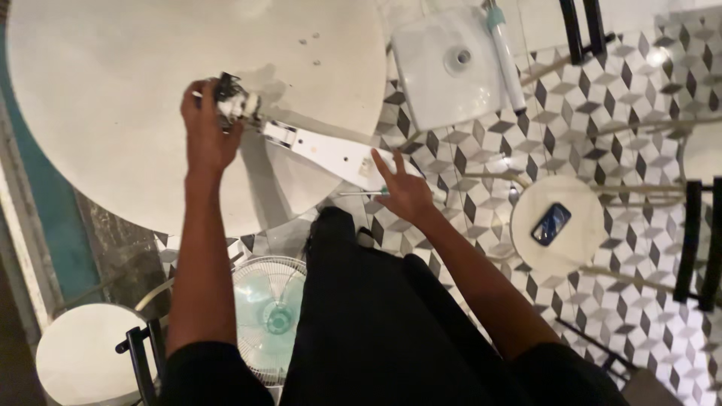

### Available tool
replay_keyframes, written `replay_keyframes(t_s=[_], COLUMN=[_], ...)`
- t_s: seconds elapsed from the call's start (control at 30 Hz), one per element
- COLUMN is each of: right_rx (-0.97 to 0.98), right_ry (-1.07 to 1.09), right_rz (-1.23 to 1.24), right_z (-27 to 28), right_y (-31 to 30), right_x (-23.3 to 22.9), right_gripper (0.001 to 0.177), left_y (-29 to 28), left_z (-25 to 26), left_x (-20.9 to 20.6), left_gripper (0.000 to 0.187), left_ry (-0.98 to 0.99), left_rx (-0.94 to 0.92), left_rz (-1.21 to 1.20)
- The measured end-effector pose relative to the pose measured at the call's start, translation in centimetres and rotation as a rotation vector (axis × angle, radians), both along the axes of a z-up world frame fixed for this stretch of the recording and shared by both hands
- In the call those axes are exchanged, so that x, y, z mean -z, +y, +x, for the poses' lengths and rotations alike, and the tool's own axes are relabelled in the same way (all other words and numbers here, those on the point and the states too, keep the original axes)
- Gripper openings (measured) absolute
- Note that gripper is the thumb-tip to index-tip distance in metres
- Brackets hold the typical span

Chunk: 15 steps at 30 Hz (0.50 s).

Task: The person assembles a white pedestal fan on a round table. They use a screwdriver to attach the motor housing to the fan base, then fit the fan head cover over the motor and secure it by hand.

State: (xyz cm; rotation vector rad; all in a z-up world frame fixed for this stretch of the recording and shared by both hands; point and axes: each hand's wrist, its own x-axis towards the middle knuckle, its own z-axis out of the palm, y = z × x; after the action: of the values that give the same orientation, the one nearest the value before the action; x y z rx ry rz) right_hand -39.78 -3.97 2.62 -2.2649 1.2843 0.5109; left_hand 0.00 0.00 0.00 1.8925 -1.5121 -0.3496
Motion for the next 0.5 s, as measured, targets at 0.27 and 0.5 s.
replay_keyframes(t_s=[0.27,0.5], right_rx=[-0.009,0.022], right_ry=[-0.059,-0.102], right_rz=[-0.04,0.05], right_z=[-1.1,-1.5], right_y=[-0.4,-0.7], right_x=[1.6,1.3], right_gripper=[0.116,0.113], left_y=[-0.9,-1.8], left_z=[-3.4,-4.8], left_x=[-3.9,-3.8], left_gripper=[0.089,0.042], left_ry=[0.048,0.084], left_rx=[-0.122,-0.277], left_rz=[-0.073,-0.129])
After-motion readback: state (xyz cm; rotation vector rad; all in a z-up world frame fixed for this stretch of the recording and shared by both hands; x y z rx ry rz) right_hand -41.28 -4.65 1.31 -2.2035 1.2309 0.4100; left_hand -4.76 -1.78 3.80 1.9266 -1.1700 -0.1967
